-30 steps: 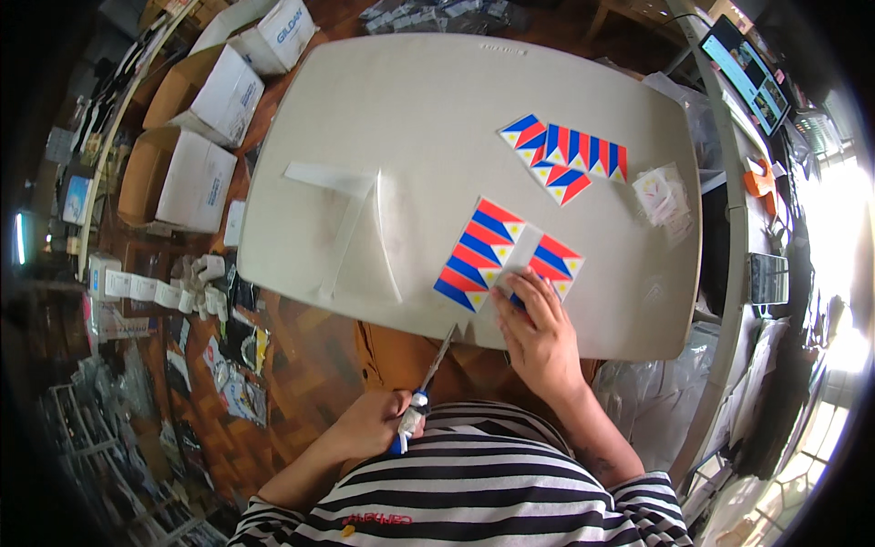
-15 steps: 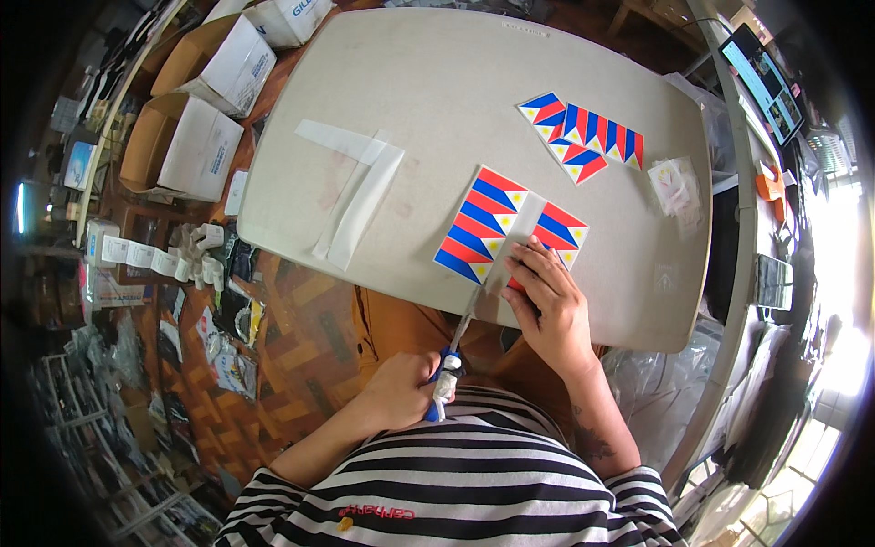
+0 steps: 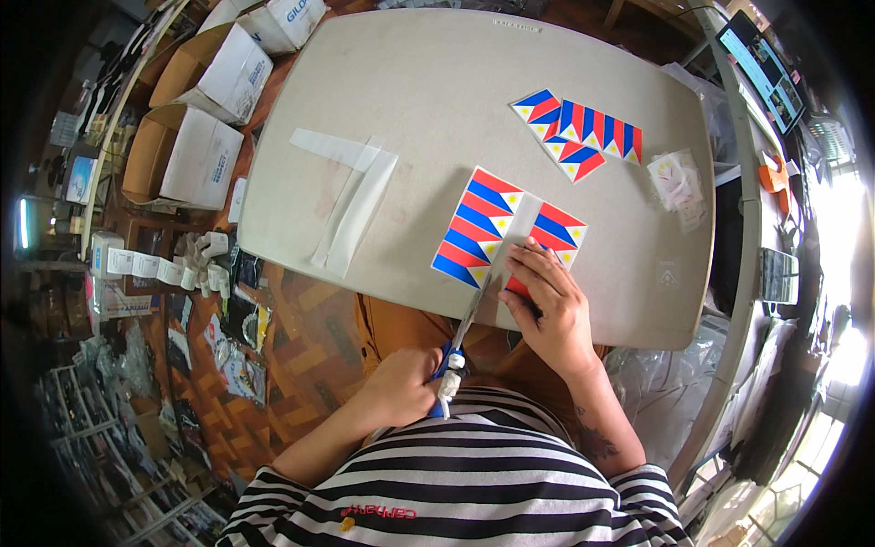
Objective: The person uses scissors to cut small stickers from a sheet and places them into small plastic bags. They then cut larger flag-shaped stickers from a sheet and place them on the table.
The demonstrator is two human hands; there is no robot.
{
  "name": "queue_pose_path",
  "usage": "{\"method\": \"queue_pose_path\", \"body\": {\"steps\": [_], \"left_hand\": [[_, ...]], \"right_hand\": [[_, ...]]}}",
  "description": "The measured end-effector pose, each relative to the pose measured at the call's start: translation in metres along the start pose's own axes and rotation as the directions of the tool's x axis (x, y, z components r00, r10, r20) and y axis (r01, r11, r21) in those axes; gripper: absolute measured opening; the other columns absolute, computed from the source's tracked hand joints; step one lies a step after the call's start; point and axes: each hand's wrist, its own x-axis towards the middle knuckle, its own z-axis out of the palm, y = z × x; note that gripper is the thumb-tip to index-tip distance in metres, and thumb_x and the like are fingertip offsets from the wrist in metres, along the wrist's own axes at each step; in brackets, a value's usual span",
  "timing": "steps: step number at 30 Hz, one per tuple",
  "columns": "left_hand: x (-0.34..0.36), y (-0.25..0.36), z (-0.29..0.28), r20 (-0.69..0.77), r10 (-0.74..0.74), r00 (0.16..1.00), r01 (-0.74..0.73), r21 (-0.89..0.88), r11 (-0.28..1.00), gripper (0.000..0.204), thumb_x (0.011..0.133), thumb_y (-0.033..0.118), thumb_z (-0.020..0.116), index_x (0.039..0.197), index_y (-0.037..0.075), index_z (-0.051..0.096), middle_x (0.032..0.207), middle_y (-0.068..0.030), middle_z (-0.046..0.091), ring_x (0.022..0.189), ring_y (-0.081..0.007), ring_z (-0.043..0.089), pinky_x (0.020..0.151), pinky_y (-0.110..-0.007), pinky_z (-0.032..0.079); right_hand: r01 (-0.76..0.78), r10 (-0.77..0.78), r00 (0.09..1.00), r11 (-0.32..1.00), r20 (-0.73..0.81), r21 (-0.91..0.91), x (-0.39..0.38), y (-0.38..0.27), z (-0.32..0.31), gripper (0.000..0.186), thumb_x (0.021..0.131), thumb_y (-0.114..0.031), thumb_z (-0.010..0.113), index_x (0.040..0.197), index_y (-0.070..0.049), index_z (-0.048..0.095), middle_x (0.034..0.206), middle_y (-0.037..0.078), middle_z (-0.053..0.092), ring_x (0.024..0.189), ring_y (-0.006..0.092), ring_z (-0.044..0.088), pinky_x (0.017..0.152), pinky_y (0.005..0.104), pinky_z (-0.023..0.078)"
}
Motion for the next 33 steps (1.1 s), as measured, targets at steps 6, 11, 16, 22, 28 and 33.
{"method": "queue_pose_path", "body": {"steps": [6,11,16,22,28,33], "left_hand": [[-0.003,0.017,-0.007,-0.003,-0.042,0.999,0.042,0.081,0.996,0.021,0.085,0.019,0.065,0.081,-0.002,0.060,0.065,-0.0201,0.059,0.059,-0.0373,0.057,0.058,-0.042,0.044],[0.000,0.018,-0.007,0.002,-0.038,0.999,0.038,0.058,0.998,0.019,0.086,0.016,0.064,0.079,-0.002,0.059,0.064,-0.0171,0.059,0.057,-0.0314,0.057,0.058,-0.039,0.043],[0.012,0.019,-0.010,0.052,-0.052,0.997,0.050,0.039,0.998,0.015,0.089,0.011,0.059,0.080,-0.001,0.060,0.061,-0.0090,0.056,0.056,-0.0163,0.052,0.058,-0.033,0.042],[0.021,0.023,-0.011,0.065,-0.058,0.996,0.069,-0.177,0.982,0.022,0.088,0.020,0.061,0.080,0.000,0.065,0.067,-0.0190,0.063,0.065,-0.0356,0.064,0.062,-0.043,0.046],[0.038,0.036,-0.017,0.100,-0.072,0.992,0.098,-0.285,0.954,0.020,0.088,0.015,0.062,0.077,-0.002,0.064,0.062,-0.0126,0.060,0.058,-0.0206,0.059,0.058,-0.035,0.044],[0.050,0.049,-0.028,0.126,-0.039,0.991,0.077,-0.307,0.949,0.020,0.088,0.014,0.062,0.076,-0.002,0.062,0.061,-0.0093,0.057,0.057,-0.0166,0.053,0.057,-0.032,0.042]], "right_hand": [[-0.060,0.060,0.998,0.998,-0.028,0.015,0.001,-0.003,0.004,0.038,0.076,-0.009,0.079,0.111,0.002,0.069,0.121,0.013,0.066,0.125,0.0305,0.057,0.109,0.0422,0.044],[-0.085,0.086,0.996,0.996,-0.036,0.031,0.002,-0.003,0.006,0.042,0.072,-0.009,0.082,0.111,0.001,0.069,0.120,0.013,0.066,0.124,0.0304,0.058,0.109,0.0426,0.043],[-0.101,0.103,0.994,0.994,-0.041,0.039,0.003,-0.005,0.005,0.043,0.072,-0.009,0.081,0.113,0.001,0.069,0.120,0.013,0.066,0.125,0.0299,0.058,0.109,0.0424,0.043],[-0.088,0.089,0.996,0.996,-0.030,0.016,0.002,-0.002,0.005,0.043,0.072,-0.011,0.080,0.112,0.001,0.068,0.122,0.011,0.064,0.124,0.0290,0.057,0.107,0.0402,0.046],[-0.104,0.105,0.994,0.993,-0.016,0.051,0.004,-0.004,0.002,0.047,0.068,-0.005,0.082,0.112,0.002,0.068,0.124,0.012,0.065,0.126,0.0285,0.057,0.109,0.0410,0.043],[-0.066,0.066,0.997,0.998,-0.025,0.025,0.002,-0.001,0.002,0.043,0.071,-0.006,0.079,0.111,0.002,0.067,0.124,0.010,0.063,0.124,0.0285,0.057,0.105,0.0402,0.047]]}}
